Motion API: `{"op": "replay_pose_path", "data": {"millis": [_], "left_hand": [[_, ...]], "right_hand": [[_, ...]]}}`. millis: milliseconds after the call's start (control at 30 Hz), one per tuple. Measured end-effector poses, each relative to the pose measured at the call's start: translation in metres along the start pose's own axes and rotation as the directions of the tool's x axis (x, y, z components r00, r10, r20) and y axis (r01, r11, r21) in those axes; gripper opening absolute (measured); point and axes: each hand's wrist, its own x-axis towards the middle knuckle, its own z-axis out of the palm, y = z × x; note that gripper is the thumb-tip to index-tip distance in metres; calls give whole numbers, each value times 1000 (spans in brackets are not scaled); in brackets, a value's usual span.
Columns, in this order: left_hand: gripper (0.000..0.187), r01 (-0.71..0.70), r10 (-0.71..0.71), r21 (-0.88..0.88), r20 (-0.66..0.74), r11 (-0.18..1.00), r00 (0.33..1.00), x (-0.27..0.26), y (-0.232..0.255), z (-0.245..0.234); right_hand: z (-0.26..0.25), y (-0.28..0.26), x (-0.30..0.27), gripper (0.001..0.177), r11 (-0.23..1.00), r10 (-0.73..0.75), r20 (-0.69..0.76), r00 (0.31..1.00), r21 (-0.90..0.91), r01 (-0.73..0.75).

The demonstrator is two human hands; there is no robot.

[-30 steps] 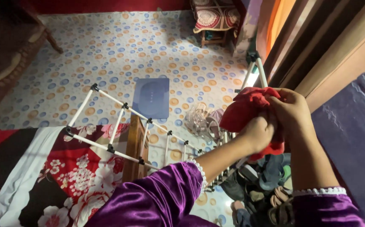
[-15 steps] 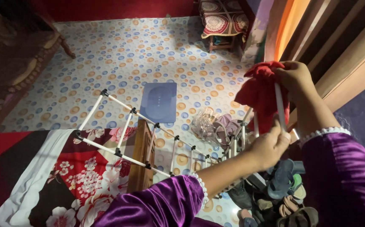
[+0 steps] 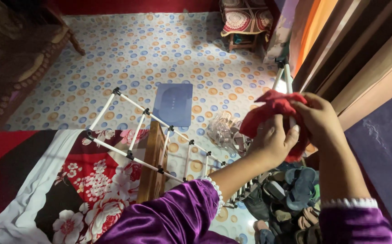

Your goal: The person wipes a patterned floor with a red cloth, moving around several pairs of shoes and a folded white drying rack. The person then picks up the drying rack and wipes its frame with the same cloth.

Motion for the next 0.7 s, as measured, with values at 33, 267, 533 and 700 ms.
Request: {"op": "replay_pose_path", "data": {"millis": [33, 267, 533, 700], "left_hand": [[52, 45, -44, 28, -15, 999, 999, 0, 1, 3], [65, 27, -15, 91, -128, 996, 992, -10, 11, 20], [40, 256, -256, 21, 4, 966, 967, 6, 16, 23], [39, 426, -334, -347, 294, 836, 895, 21, -2, 48]], "right_hand": [[0, 1, -6, 22, 997, 28, 11, 1000, 69, -29], [-26, 26, -49, 29, 831, 61, 100, 993, 546, -106], [-11, 81, -104, 34, 767, -191, -177, 965, 587, 260], [9, 133, -98, 67, 905, -421, -204, 884, -157, 395]]}}
